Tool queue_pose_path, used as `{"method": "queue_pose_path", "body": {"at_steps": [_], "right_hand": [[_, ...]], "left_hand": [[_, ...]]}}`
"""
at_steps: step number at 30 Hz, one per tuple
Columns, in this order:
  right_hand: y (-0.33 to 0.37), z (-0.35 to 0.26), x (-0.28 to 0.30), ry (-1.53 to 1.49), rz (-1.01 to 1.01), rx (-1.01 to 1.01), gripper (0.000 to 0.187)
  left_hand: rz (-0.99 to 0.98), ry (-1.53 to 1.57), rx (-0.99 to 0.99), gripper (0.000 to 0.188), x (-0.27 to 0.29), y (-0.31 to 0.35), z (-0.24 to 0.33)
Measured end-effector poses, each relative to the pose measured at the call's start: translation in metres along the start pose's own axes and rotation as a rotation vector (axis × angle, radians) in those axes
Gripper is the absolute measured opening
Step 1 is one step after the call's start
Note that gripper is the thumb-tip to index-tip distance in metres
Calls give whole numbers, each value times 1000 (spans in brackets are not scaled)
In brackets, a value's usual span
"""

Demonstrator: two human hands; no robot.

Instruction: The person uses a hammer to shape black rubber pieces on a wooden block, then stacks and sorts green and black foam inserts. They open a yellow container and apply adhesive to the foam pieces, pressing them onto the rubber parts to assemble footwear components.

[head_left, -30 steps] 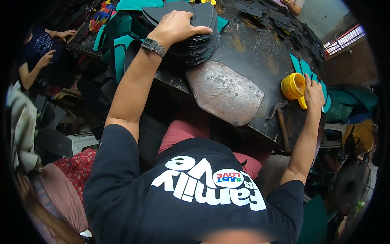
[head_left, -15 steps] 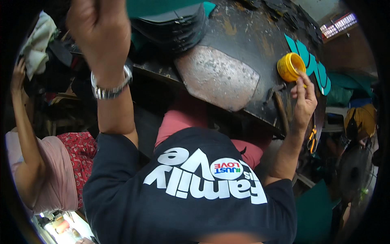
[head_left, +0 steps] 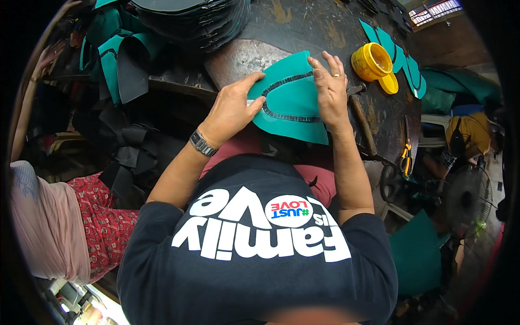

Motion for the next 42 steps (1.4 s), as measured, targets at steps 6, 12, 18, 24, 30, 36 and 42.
{"method": "queue_pose_path", "body": {"at_steps": [6,12,18,24,30,36,42], "right_hand": [[16,18,-18,154,-72,-132,55],[32,6,-28,486,3,-64,66],[31,5,-28,423,-61,-83,66],[45,-12,-41,434,-81,8,66],[61,-36,-46,418,-161,175,65],[66,-46,-40,429,-233,233,58],[56,-37,-32,464,-253,344,54]], "left_hand": [[-9,-69,-15,44,-3,0,-2],[-24,-160,-39,42,2,2,4],[-37,-44,29,37,14,-1,-14],[-24,20,68,37,12,0,-21],[-5,52,63,34,15,-2,-20],[27,82,55,31,16,-1,-18],[37,140,16,30,11,-11,-31]]}}
Point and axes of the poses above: each hand's wrist, its own y-axis away from the middle knuckle, its own x-axis out of the back of the hand, z = x × y, the point moved 5 cm from there along -y, towards the middle knuckle, and after that the axes turned 14 degrees about -x, right-handed, at the moved point
